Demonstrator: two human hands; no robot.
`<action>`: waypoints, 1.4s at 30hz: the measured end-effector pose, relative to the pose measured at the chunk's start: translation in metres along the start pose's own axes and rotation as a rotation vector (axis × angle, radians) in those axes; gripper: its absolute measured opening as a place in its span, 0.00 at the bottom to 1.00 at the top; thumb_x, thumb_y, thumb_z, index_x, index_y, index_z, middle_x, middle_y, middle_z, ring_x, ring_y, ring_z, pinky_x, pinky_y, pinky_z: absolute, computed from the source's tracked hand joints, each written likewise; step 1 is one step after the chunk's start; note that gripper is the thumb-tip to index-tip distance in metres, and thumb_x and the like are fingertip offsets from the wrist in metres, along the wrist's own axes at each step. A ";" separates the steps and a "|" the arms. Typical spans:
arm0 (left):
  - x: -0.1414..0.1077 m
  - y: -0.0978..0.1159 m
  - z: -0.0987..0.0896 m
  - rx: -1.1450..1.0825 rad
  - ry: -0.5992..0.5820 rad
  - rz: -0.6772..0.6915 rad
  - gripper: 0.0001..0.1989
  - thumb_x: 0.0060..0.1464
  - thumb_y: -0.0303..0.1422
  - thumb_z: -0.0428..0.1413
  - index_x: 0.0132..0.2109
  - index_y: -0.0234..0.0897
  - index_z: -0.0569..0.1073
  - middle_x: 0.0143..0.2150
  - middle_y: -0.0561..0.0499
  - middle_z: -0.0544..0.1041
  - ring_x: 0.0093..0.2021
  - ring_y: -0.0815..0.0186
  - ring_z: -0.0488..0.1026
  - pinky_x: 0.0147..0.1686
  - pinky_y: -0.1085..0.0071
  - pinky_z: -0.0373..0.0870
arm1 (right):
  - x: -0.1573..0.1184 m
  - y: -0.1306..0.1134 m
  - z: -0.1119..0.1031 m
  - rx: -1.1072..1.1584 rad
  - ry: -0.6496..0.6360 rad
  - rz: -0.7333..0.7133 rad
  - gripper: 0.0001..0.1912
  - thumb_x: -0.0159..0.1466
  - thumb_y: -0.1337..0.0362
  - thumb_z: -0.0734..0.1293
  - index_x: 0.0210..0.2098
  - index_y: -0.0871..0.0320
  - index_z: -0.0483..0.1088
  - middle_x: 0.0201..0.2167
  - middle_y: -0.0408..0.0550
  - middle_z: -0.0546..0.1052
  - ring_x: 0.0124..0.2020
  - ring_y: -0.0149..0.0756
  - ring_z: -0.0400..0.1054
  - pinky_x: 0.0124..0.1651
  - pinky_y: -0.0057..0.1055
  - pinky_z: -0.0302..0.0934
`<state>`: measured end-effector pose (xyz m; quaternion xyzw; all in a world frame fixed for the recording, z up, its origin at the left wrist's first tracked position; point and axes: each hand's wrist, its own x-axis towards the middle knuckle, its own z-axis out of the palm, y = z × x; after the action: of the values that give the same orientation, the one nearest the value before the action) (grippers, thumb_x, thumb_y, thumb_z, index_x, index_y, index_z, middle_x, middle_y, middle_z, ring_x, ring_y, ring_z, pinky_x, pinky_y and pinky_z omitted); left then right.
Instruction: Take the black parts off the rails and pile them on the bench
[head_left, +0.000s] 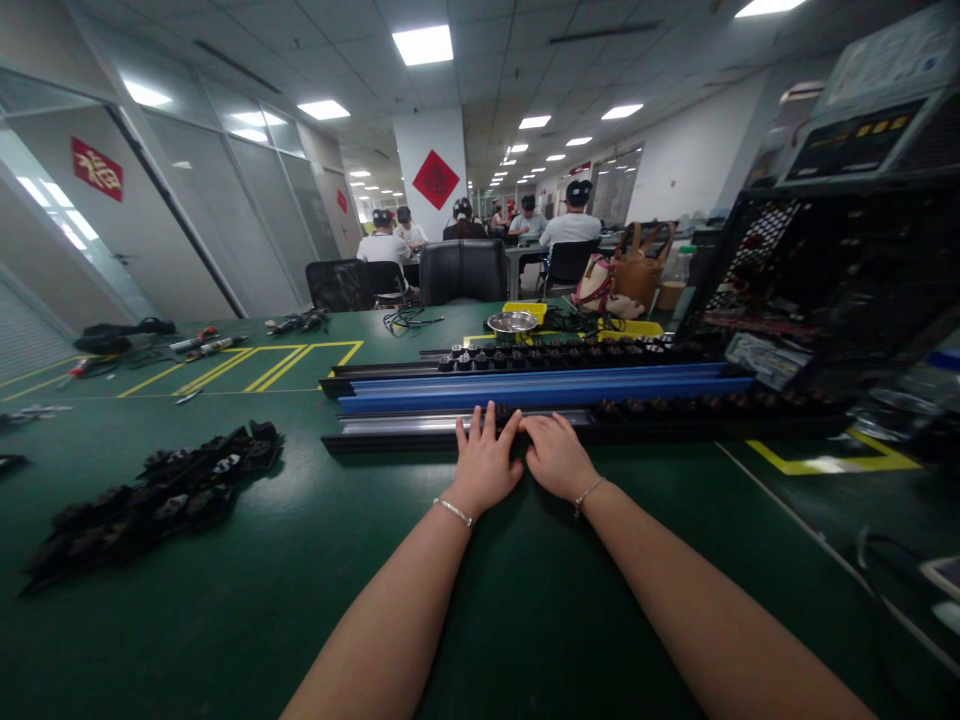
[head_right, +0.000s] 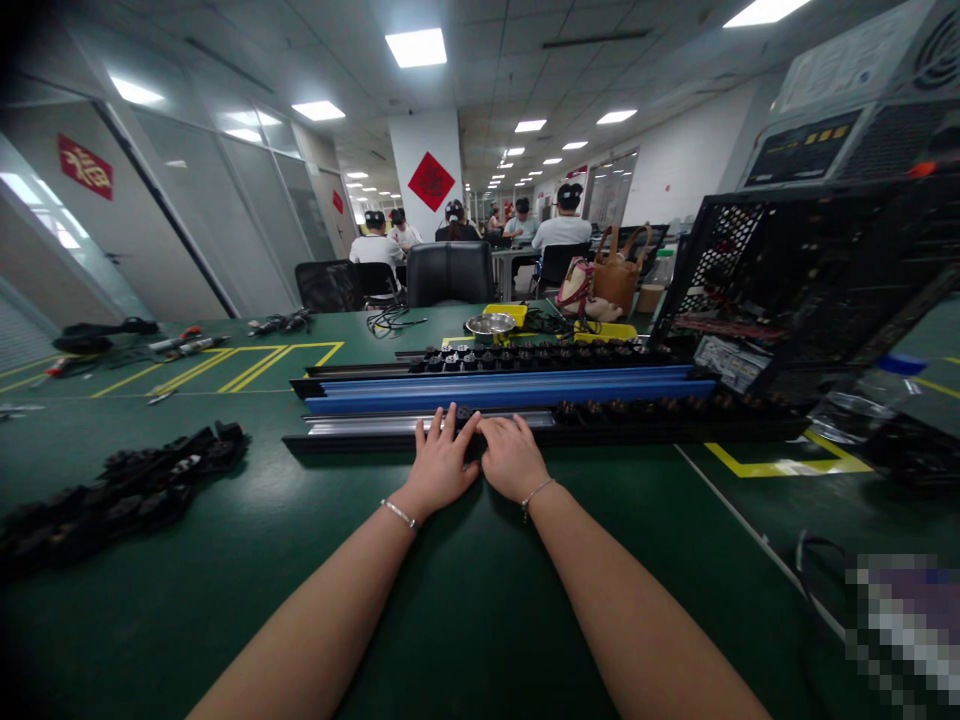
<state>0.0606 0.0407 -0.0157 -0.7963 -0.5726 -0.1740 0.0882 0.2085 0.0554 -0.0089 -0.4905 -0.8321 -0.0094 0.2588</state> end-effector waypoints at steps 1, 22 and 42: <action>0.000 0.000 0.001 -0.001 0.006 -0.006 0.36 0.52 0.44 0.52 0.66 0.50 0.49 0.69 0.42 0.47 0.67 0.46 0.43 0.61 0.43 0.40 | 0.000 0.001 0.000 0.000 -0.004 -0.006 0.20 0.55 0.72 0.57 0.46 0.58 0.66 0.49 0.51 0.74 0.54 0.39 0.62 0.62 0.44 0.42; 0.003 0.019 0.000 0.021 0.055 -0.159 0.29 0.53 0.45 0.50 0.62 0.48 0.60 0.65 0.42 0.57 0.67 0.42 0.42 0.60 0.41 0.42 | 0.001 0.001 -0.001 -0.158 0.056 0.148 0.11 0.62 0.64 0.59 0.41 0.57 0.70 0.42 0.50 0.77 0.47 0.40 0.67 0.59 0.44 0.45; 0.000 0.016 -0.001 0.042 0.055 -0.211 0.30 0.52 0.42 0.51 0.62 0.45 0.60 0.65 0.40 0.57 0.67 0.43 0.42 0.60 0.42 0.42 | 0.001 0.005 0.002 -0.176 0.042 0.140 0.08 0.63 0.64 0.60 0.39 0.55 0.70 0.40 0.48 0.76 0.45 0.39 0.66 0.56 0.40 0.46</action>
<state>0.0758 0.0354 -0.0135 -0.7245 -0.6541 -0.1919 0.1019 0.2115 0.0596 -0.0113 -0.5680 -0.7860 -0.0746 0.2323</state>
